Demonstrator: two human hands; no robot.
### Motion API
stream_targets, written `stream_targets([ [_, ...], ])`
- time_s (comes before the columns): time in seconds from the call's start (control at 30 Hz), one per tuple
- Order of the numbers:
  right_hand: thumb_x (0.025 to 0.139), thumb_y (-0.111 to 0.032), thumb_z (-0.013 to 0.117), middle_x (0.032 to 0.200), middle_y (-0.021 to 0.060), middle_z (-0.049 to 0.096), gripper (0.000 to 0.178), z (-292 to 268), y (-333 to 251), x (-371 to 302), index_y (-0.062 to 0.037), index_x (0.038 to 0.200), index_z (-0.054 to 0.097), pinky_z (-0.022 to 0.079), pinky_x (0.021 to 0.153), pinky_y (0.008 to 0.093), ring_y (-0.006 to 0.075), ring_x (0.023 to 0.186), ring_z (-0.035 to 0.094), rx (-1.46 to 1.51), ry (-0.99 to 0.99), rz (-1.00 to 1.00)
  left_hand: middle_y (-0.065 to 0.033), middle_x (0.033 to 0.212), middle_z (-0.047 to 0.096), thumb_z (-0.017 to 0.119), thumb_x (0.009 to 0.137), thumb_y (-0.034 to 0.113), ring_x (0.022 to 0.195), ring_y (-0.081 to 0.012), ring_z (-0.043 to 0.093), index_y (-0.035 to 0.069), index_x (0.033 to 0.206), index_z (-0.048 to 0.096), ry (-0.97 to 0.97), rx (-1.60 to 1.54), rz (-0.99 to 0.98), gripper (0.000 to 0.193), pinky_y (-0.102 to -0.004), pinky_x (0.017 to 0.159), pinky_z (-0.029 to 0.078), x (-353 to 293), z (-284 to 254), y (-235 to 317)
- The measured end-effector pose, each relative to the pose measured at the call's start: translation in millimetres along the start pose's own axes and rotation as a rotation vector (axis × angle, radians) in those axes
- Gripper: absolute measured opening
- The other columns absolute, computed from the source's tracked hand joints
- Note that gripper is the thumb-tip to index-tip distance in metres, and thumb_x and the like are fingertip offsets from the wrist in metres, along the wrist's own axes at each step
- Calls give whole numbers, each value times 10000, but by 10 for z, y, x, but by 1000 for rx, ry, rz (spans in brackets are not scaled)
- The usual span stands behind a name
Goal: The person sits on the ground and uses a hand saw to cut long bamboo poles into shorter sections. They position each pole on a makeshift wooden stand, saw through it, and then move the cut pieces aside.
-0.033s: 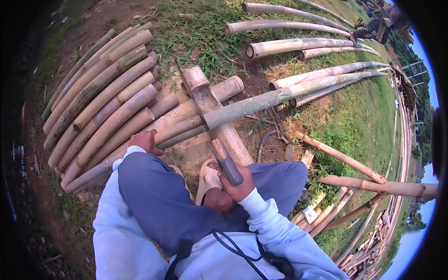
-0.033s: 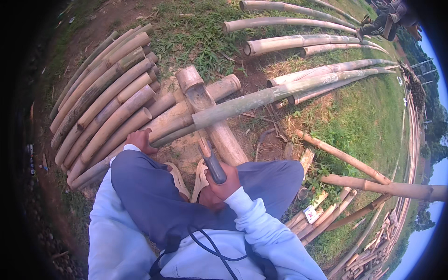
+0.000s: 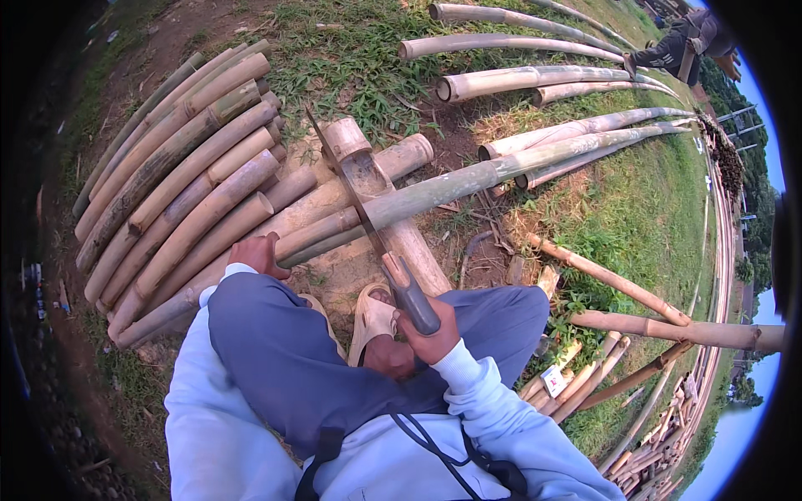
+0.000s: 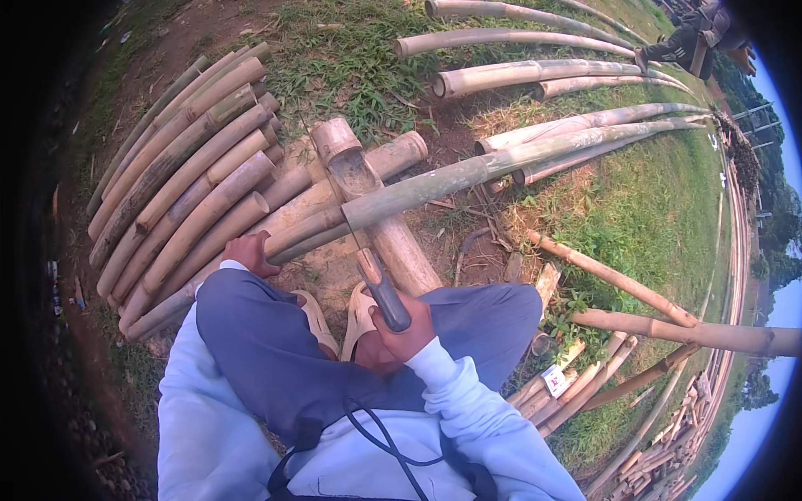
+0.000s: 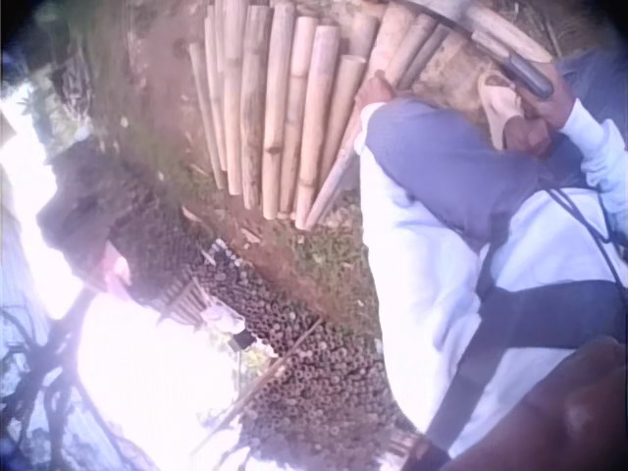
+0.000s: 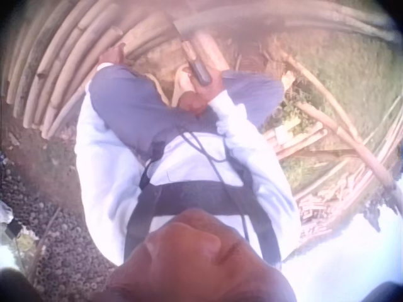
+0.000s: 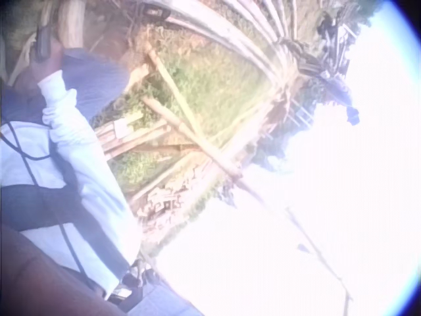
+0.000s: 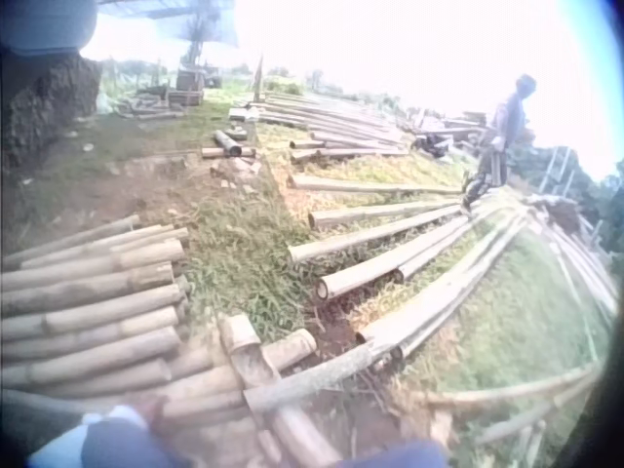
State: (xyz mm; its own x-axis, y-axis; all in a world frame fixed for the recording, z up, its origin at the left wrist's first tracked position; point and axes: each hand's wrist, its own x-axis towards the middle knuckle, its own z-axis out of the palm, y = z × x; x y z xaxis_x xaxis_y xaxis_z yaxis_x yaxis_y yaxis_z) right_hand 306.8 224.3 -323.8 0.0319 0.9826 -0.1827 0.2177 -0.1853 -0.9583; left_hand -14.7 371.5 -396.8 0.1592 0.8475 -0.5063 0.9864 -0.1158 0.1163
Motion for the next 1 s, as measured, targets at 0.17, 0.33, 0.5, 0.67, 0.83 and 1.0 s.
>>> stream_targets([
  [0.17,870,17,692,946,135,763,448,-672,-535,-1211,-6,1317,669,543,785,278,138,854,738,-217,-204,148,-216,1032,743,869,662,423,994,-394,718,57,1230,634,68,3,3,716,-496,882,564,-105,5,-66],
  [0.33,876,-29,715,831,117,728,266,-220,-8,-249,-10,1142,719,522,690,300,137,728,674,-99,-95,36,-222,1040,742,868,618,409,1005,-402,715,80,1277,648,66,-34,-8,769,-506,922,554,7,29,8],
  [0.5,889,-54,728,729,85,657,193,-34,34,-87,3,1072,707,483,623,301,112,653,597,-106,-52,37,-227,1030,745,863,628,418,1009,-410,716,98,1284,651,43,-17,0,760,-510,935,552,-33,14,-46],
  [0.67,855,1,723,789,112,722,289,-679,-632,-1272,-9,1144,713,540,683,301,130,728,695,-201,-119,209,-225,1058,740,880,639,423,1030,-403,710,101,1312,629,27,-14,-37,787,-503,944,543,-90,-18,-57],
  [0.83,848,-9,709,860,142,740,213,-239,101,-186,12,1060,721,549,734,325,176,793,727,-135,-78,5,-234,1078,735,879,625,416,1036,-396,709,84,1311,636,32,-45,1,800,-498,946,541,36,35,24],
  [1.0,878,-37,716,782,84,691,133,70,-18,79,21,993,683,512,670,305,126,723,640,-72,-74,12,-219,1078,742,875,594,426,1023,-390,716,79,1324,635,78,-33,-11,842,-505,931,548,-37,82,-225],
])
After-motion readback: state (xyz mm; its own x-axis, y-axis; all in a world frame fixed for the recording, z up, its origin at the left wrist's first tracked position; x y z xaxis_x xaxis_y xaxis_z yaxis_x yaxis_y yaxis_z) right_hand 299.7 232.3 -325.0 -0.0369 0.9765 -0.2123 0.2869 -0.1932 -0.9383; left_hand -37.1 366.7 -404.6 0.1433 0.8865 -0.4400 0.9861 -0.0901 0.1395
